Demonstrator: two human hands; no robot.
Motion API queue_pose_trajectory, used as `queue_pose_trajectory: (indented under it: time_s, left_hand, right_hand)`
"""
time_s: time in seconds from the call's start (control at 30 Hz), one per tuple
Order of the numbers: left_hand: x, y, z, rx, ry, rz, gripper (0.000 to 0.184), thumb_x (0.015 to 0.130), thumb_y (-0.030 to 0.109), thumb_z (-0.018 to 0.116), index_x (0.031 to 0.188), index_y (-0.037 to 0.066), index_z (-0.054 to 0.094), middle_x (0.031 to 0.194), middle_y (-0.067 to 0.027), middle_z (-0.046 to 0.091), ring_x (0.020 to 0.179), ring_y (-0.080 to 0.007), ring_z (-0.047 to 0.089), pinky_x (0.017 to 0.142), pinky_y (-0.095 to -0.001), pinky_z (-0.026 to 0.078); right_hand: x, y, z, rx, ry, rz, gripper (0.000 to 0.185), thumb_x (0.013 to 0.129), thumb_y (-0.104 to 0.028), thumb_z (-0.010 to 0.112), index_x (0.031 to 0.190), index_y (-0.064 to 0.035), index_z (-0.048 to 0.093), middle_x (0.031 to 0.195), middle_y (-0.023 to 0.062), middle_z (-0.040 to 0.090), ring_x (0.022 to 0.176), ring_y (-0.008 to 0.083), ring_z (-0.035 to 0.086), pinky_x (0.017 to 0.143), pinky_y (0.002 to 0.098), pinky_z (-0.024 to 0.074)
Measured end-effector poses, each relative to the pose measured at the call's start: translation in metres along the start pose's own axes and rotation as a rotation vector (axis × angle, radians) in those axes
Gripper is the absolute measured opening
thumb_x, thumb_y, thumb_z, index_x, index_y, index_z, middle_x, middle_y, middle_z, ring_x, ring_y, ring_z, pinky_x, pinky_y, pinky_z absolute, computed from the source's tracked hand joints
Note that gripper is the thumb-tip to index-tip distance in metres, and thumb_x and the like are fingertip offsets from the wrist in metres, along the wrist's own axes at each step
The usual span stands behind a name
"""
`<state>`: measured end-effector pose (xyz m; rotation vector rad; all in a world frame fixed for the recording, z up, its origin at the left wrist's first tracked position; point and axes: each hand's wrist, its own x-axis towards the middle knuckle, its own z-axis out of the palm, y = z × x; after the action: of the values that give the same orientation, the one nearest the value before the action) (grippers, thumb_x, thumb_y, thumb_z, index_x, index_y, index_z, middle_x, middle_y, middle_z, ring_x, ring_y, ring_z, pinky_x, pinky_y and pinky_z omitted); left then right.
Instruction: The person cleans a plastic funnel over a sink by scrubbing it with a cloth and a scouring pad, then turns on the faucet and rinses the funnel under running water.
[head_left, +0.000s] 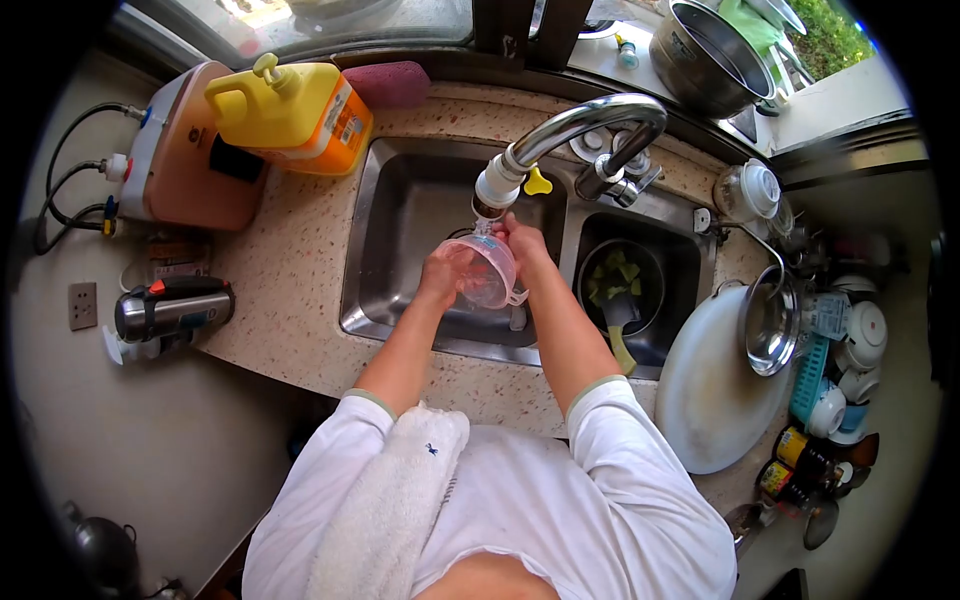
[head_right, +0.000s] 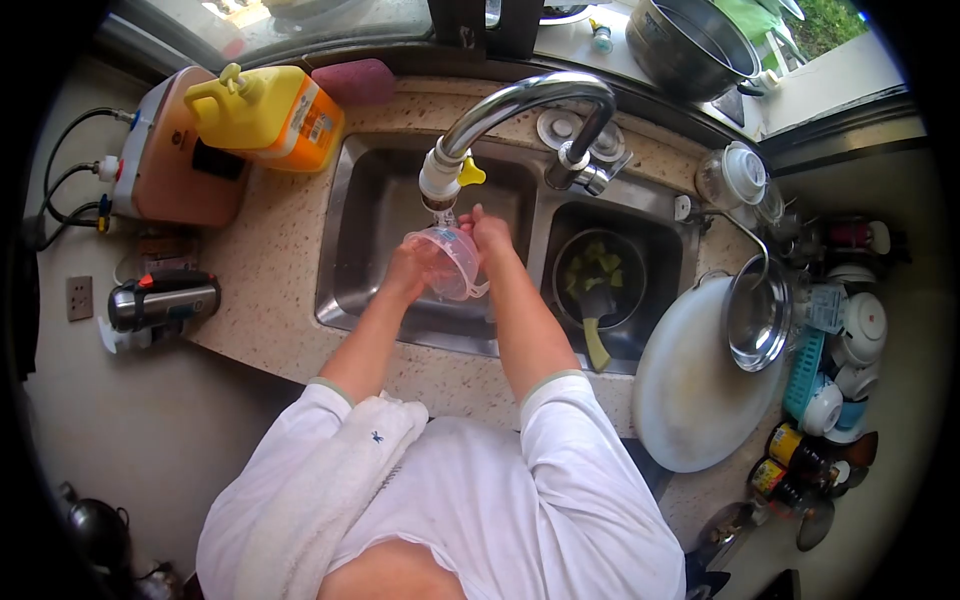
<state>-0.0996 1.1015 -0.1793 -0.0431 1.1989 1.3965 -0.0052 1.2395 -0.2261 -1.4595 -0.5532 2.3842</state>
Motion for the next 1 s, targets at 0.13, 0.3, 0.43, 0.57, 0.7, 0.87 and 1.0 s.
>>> queue_pose_trajectory:
  time_s: [0.13,0.3,0.43,0.57,0.7,0.87,1.0]
  left_hand:
    - [-0.006,0.019,0.013,0.042,0.133,0.087,0.024,0.091,0.005,0.052,0.114,-0.003,0.055,0.103,-0.0155,0.062,0.087,-0.0284,0.065,0.072,-0.0399,0.058]
    - [0.022,0.024,0.014,-0.012,0.440,0.248,0.029,0.089,0.000,0.047,0.117,-0.006,0.052,0.104,-0.0180,0.061,0.086,-0.0312,0.064,0.072,-0.0404,0.057]
    - [0.031,0.024,0.012,0.530,0.457,0.517,0.048,0.080,-0.008,0.046,0.127,-0.006,0.045,0.115,-0.0191,0.057,0.097,-0.0309,0.062,0.076,-0.0389,0.055]
    - [0.017,0.001,0.041,1.143,0.561,1.028,0.064,0.070,-0.009,0.047,0.132,0.002,0.044,0.128,-0.0233,0.049,0.116,-0.0378,0.050,0.099,-0.0369,0.042]
    - [0.013,0.033,0.030,0.882,0.329,0.608,0.068,0.069,-0.012,0.043,0.135,0.005,0.041,0.137,-0.0197,0.043,0.125,-0.0360,0.044,0.104,-0.0378,0.036]
    - [0.038,0.041,-0.009,0.574,0.158,0.188,0.058,0.080,-0.007,0.042,0.137,0.006,0.037,0.120,-0.0132,0.057,0.099,-0.0257,0.062,0.067,-0.0377,0.060]
    - [0.025,0.047,0.010,0.355,0.100,0.023,0.058,0.082,-0.004,0.045,0.138,0.007,0.035,0.115,-0.0157,0.056,0.093,-0.0256,0.063,0.064,-0.0357,0.060]
  right_hand:
    - [-0.012,-0.006,0.005,0.052,-0.196,0.079,0.052,0.096,-0.047,0.043,0.107,0.0020,0.055,0.090,0.0173,0.064,0.073,0.0305,0.064,0.066,0.0423,0.0555]
    - [-0.054,0.006,0.015,0.559,-0.624,-0.008,0.064,0.094,-0.056,0.040,0.130,-0.0040,0.045,0.124,0.0188,0.054,0.103,0.0352,0.058,0.088,0.0484,0.0485]
    - [-0.046,0.037,0.029,0.318,-0.224,-0.247,0.053,0.093,-0.037,0.053,0.133,-0.0037,0.041,0.133,0.0158,0.045,0.112,0.0305,0.053,0.085,0.0449,0.0497]
    - [-0.016,0.056,0.033,0.130,-0.177,-0.056,0.031,0.089,-0.014,0.058,0.116,-0.0016,0.052,0.105,0.0129,0.059,0.084,0.0246,0.064,0.065,0.0392,0.0548]
    - [-0.007,0.053,0.003,-0.057,-0.291,0.311,0.024,0.088,-0.022,0.060,0.102,-0.0025,0.057,0.079,0.0051,0.060,0.063,0.0191,0.061,0.053,0.0334,0.0534]
    - [-0.045,0.027,0.007,-0.200,0.019,0.206,0.047,0.084,-0.035,0.068,0.111,0.0011,0.053,0.091,0.0148,0.057,0.089,0.0294,0.059,0.079,0.0407,0.0534]
    - [-0.058,0.016,0.010,-0.081,0.082,0.044,0.064,0.081,-0.035,0.072,0.121,0.0071,0.046,0.115,0.0241,0.053,0.100,0.0351,0.057,0.087,0.0487,0.0488]
